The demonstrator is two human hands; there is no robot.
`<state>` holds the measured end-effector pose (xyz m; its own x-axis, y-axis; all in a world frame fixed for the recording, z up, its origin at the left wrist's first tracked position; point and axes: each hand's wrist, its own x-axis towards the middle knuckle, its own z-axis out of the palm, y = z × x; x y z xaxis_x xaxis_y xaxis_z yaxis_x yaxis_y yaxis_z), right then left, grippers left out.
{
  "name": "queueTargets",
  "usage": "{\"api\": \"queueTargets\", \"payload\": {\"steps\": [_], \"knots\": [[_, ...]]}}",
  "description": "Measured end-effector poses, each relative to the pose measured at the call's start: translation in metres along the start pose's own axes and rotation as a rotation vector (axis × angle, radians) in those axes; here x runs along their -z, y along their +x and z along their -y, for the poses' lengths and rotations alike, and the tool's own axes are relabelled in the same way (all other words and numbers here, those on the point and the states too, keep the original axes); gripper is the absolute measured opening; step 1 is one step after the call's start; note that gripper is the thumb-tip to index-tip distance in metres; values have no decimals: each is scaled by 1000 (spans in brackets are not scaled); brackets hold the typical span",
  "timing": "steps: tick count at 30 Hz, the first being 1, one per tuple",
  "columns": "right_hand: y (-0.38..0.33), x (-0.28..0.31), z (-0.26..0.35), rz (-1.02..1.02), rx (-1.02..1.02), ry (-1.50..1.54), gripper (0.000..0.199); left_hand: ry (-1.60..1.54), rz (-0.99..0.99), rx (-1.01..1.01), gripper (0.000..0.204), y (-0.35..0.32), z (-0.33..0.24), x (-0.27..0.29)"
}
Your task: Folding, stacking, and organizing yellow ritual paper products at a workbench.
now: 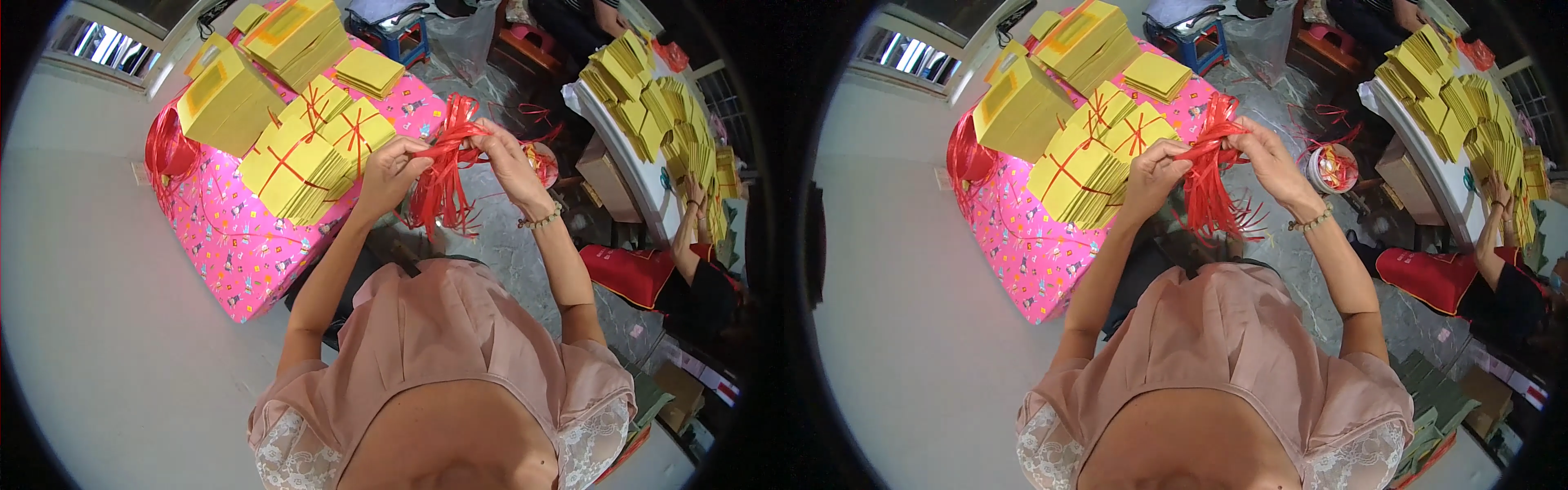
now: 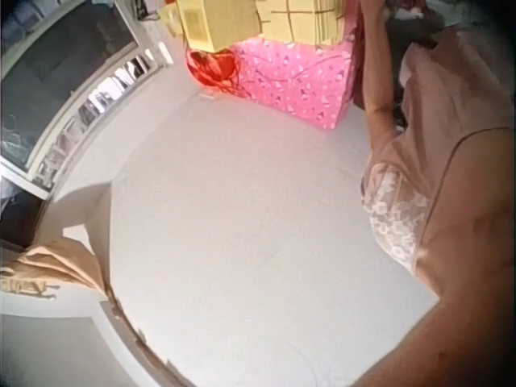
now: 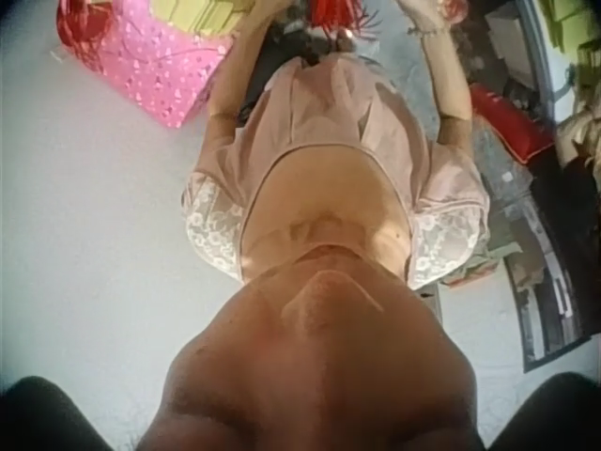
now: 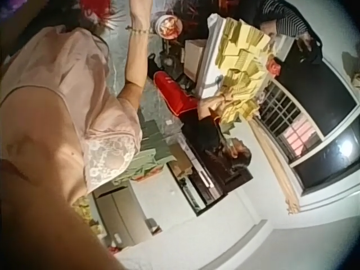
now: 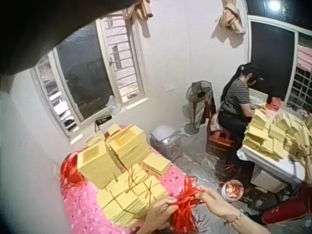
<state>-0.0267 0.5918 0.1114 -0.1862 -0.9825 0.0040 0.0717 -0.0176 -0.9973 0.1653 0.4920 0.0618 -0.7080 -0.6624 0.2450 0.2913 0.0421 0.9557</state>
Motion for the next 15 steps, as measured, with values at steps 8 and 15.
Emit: {"api": "queueTargets", "payload": {"steps": [8,15], "knots": [[-4,19,5,-181,25,461,18,-1010,111,349,48,-13,59,-29],[-26,67,17,-181,8,-573,19,-171,277,200,70,86,27,-34]]}}
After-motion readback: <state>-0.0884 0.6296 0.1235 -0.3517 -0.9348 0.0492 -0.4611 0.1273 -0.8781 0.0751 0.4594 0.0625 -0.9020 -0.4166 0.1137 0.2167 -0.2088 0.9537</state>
